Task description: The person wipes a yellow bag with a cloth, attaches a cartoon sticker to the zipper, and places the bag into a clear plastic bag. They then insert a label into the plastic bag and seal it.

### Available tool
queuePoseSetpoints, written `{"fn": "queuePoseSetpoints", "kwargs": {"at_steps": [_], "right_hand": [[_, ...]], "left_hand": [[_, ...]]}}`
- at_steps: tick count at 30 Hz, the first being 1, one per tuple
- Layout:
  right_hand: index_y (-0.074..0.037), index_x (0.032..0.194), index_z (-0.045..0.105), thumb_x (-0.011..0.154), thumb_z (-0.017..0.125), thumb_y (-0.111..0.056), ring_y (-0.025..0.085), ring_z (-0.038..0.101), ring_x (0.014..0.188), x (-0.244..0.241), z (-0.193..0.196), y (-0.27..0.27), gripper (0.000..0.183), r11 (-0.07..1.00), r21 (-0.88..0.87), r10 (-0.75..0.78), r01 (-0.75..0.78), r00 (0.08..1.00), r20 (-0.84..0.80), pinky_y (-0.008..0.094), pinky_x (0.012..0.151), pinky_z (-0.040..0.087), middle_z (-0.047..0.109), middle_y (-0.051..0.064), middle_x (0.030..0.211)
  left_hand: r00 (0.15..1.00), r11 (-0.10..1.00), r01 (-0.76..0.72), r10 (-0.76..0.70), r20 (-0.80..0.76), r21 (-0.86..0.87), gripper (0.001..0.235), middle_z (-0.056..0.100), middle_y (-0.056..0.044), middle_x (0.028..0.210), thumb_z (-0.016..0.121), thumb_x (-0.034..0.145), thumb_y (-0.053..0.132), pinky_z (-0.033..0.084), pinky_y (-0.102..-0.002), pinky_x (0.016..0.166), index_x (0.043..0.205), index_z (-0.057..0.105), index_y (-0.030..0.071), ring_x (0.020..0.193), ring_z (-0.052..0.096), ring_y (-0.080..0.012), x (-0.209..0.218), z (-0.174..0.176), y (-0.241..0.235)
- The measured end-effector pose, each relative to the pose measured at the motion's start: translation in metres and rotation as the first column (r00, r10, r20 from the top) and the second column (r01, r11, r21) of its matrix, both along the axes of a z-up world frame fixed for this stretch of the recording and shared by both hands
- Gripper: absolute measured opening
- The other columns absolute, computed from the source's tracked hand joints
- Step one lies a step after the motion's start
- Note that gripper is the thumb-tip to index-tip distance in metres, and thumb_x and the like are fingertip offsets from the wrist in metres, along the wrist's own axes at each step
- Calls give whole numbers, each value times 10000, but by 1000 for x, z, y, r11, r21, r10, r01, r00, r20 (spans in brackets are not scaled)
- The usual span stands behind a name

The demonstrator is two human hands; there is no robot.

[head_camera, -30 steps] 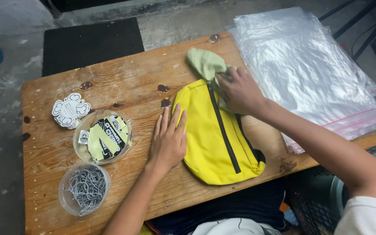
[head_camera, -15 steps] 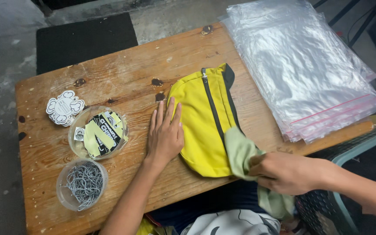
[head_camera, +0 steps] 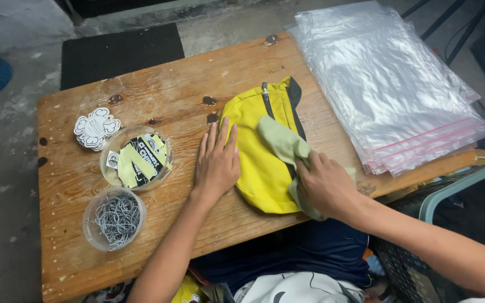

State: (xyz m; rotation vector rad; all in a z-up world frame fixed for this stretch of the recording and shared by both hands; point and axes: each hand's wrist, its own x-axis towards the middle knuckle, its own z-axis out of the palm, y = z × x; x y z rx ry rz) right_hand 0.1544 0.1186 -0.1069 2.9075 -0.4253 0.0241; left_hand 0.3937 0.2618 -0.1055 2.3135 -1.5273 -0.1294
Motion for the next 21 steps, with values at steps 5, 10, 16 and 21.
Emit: {"fn": "queuePoseSetpoints", "kwargs": {"at_steps": [5,10,16,21], "right_hand": [[-150,996,641,840,611,-351,278,600,742,-35,31,15,255,981,186,-6,53,969,-248,388,523,502,533,51,875],[-247,1100,645,841,635,-364,388,678,856,-3,61,-6,284,890,421,-84,172,972,-220,506,648,589,598,80,1012],[-153,1481,429,945,560,-356,424,546,1023,59,20,-18,587,967,253,-23,-7,993,116,490,737,556,452,144,1083],[9,1275,564,799,725,-172,377,564,976,22,38,11,534,719,581,387,-382,914,122,459,728,526,530,165,1134]], "left_hand": [[1000,1000,2,-1,-21,9,595,225,-135,1683,359,988,238,163,-541,1230,1565,382,95,1539,194,-387,-1,3,0],[1000,1000,7,-7,-3,0,603,233,-133,1680,372,979,232,169,-547,1226,1568,375,104,1532,201,-390,0,-1,0],[1000,1000,-7,7,19,-11,595,243,-131,1675,384,973,229,180,-540,1225,1554,394,102,1529,212,-385,1,0,-1],[997,997,41,-36,62,-73,620,251,-96,1661,445,917,179,198,-536,1220,1529,414,86,1512,241,-397,1,1,0]]}}
